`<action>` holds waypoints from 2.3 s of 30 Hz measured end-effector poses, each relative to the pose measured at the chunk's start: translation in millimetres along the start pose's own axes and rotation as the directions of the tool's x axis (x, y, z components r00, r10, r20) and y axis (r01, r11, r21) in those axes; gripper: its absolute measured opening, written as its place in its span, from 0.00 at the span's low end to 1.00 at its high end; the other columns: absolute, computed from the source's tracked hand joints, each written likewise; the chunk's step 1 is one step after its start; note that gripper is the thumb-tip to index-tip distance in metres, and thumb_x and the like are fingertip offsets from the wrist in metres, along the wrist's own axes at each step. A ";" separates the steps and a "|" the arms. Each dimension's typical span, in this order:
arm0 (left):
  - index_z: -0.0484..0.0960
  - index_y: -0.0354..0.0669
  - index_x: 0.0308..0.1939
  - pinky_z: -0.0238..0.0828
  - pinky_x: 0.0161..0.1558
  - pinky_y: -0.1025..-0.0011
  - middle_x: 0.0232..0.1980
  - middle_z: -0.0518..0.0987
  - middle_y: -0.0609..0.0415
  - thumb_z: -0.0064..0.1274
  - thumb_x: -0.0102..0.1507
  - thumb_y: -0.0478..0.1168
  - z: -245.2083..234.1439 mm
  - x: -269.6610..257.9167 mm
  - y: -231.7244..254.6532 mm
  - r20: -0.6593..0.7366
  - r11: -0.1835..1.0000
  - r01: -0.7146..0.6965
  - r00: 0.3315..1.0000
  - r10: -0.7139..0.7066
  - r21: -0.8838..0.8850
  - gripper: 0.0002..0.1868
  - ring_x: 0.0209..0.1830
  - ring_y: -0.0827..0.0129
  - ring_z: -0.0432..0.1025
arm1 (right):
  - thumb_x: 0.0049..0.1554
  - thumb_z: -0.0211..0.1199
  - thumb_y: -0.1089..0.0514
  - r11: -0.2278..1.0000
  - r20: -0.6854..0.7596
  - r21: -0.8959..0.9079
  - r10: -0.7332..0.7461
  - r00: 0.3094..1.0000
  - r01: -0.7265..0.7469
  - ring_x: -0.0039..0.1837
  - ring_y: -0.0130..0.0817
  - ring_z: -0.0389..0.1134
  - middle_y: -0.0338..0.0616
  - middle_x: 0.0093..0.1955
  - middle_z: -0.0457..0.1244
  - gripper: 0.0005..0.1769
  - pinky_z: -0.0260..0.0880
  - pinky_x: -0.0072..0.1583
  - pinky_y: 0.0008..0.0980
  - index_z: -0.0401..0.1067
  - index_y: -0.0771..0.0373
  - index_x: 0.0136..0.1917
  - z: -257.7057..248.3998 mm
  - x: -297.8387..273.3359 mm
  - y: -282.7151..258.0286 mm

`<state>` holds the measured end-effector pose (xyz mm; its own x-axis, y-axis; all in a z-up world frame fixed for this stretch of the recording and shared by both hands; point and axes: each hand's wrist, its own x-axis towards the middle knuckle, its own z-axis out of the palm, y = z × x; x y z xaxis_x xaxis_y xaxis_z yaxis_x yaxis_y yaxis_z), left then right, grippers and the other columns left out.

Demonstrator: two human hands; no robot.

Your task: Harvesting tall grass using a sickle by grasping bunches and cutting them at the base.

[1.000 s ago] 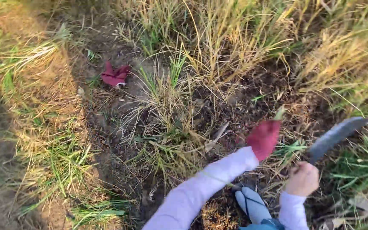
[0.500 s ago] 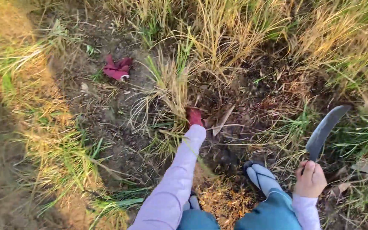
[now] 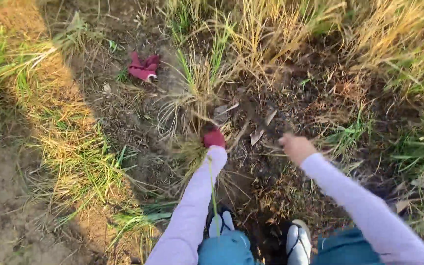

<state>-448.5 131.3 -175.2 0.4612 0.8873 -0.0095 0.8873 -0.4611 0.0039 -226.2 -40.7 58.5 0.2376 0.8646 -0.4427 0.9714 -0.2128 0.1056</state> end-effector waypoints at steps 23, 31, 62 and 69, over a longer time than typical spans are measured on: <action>0.70 0.55 0.60 0.78 0.46 0.44 0.40 0.84 0.40 0.37 0.66 0.74 -46.4 -45.3 -28.6 0.376 0.863 0.239 0.925 -0.062 -0.446 0.34 0.47 0.42 0.81 | 0.62 0.56 0.57 0.956 -0.820 0.283 0.281 0.499 -0.073 0.42 0.34 0.69 0.35 0.39 0.58 0.03 0.72 0.39 0.33 0.68 0.50 0.45 140.2 162.6 -20.5; 0.65 0.58 0.67 0.75 0.53 0.41 0.44 0.84 0.35 0.45 0.66 0.63 -20.3 -38.4 -46.7 0.389 0.779 0.242 0.921 0.002 -0.579 0.29 0.52 0.39 0.79 | 0.62 0.46 0.39 0.888 0.103 0.388 0.224 0.969 -0.246 0.53 0.52 0.76 0.43 0.48 0.72 0.17 0.76 0.53 0.56 0.70 0.47 0.51 248.9 172.1 -104.8; 0.72 0.49 0.70 0.60 0.74 0.50 0.66 0.76 0.36 0.55 0.60 0.76 -34.1 -24.2 -50.9 0.516 0.478 0.471 0.855 -0.042 -0.742 0.46 0.71 0.39 0.66 | 0.70 0.42 0.56 -0.104 -0.146 0.960 0.607 0.781 0.261 0.20 0.42 0.63 0.57 0.26 0.65 0.17 0.61 0.24 0.31 0.63 0.63 0.42 119.6 106.2 -69.7; 0.67 0.48 0.74 0.54 0.75 0.64 0.75 0.69 0.48 0.45 0.58 0.74 -61.2 -26.1 -37.7 0.564 0.550 0.532 0.815 -0.129 -0.644 0.49 0.76 0.51 0.62 | 0.66 0.48 0.42 0.768 -0.375 0.286 0.639 0.671 -0.572 0.47 0.31 0.71 0.47 0.61 0.58 0.22 0.77 0.46 0.28 0.63 0.54 0.66 262.6 176.9 -83.5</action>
<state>-493.9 126.1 -113.9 0.2611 0.7773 -0.5724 0.7340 0.2253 0.6407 -266.1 10.4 -262.5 0.7816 0.6149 0.1046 0.6097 -0.7886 0.0797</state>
